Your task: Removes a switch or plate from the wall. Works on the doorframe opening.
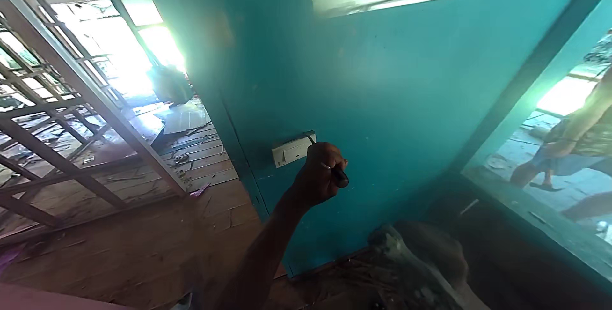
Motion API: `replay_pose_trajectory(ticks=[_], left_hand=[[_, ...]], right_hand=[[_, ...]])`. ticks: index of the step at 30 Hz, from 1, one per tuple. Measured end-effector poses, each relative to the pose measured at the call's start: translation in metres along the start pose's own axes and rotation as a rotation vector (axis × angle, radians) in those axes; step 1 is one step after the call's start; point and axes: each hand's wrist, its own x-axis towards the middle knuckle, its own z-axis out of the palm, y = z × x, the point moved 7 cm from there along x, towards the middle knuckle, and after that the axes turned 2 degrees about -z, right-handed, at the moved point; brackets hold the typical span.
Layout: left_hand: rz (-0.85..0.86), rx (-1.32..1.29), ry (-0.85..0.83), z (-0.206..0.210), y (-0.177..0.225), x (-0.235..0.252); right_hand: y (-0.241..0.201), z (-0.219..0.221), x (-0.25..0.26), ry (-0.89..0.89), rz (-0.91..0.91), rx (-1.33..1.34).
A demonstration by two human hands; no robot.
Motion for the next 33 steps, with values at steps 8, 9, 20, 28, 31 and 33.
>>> replay_pose_trajectory(ticks=[8,9,20,28,31,33], left_hand=[[-0.068,0.015,0.004,-0.005,-0.013,0.005],[-0.060,0.002,0.016,-0.005,-0.008,0.002],[-0.037,0.089,0.090,-0.004,0.028,0.004],[0.020,0.097,0.090,0.001,0.019,0.005],[0.021,0.057,0.076,-0.002,0.007,0.003],[0.039,0.023,0.063,-0.005,0.002,-0.001]], right_hand=[[0.033,0.011,-0.010,-0.110,0.415,-0.078],[0.027,0.008,-0.012,-0.096,0.420,-0.056],[0.065,-0.016,-0.013,-0.172,0.286,0.098],[0.087,0.000,-0.019,-0.159,0.195,0.236],[0.081,0.006,-0.019,-0.126,0.206,0.198],[0.069,0.011,-0.017,-0.097,0.208,0.147]])
